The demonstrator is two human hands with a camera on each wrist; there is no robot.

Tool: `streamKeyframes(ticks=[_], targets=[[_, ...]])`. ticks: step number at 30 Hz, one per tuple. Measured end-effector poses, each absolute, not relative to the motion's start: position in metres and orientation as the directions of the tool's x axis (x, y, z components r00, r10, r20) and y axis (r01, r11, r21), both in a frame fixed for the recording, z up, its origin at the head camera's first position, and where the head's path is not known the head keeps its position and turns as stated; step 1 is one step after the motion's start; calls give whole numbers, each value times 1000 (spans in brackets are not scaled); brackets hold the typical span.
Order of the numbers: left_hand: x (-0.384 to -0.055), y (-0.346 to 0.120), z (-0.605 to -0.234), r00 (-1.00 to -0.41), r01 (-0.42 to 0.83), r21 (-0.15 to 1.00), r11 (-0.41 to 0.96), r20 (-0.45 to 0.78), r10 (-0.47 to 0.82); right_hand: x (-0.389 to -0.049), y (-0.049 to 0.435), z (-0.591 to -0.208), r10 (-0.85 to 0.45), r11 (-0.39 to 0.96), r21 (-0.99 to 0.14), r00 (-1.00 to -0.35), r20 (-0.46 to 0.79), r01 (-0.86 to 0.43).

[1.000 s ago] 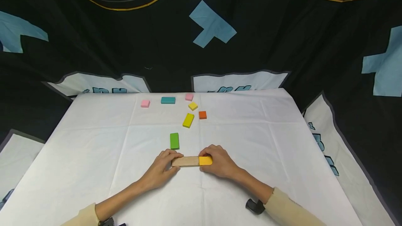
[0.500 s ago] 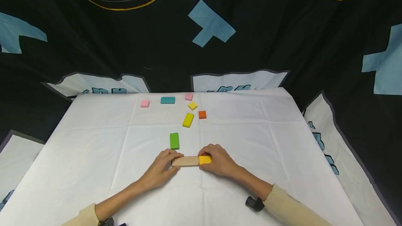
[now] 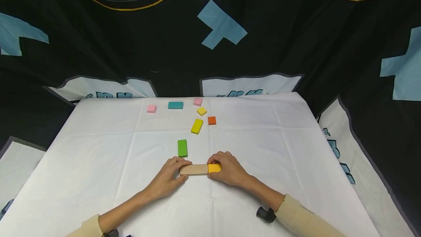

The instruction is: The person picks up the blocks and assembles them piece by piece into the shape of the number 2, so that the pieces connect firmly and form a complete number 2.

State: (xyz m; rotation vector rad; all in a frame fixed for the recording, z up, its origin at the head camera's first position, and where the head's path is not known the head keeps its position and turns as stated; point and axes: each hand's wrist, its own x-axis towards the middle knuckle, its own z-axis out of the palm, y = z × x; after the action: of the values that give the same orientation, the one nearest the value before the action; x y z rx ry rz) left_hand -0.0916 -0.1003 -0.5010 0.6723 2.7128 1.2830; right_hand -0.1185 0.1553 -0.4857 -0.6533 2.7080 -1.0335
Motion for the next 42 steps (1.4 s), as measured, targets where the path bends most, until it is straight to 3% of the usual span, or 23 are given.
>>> streamKeyframes(ticks=[7,16,27,42], targets=[[-92,-106,-497,-918,307,805,508,109,381,-118,156,-487,-457,674,-656,-889,-7,-341],[-119,-129,-491,-934,328,826,459,213,286,-118,156,-487,-455,675,-655,-890,-7,-340],[-144,-140,-494,-940,229,873,431,83,332,-118,156,-487,-471,667,-656,-882,-3,-354],[-160,-141,-494,-927,182,813,553,-47,373,-117,155,-484,-457,678,-651,-889,-9,-342]])
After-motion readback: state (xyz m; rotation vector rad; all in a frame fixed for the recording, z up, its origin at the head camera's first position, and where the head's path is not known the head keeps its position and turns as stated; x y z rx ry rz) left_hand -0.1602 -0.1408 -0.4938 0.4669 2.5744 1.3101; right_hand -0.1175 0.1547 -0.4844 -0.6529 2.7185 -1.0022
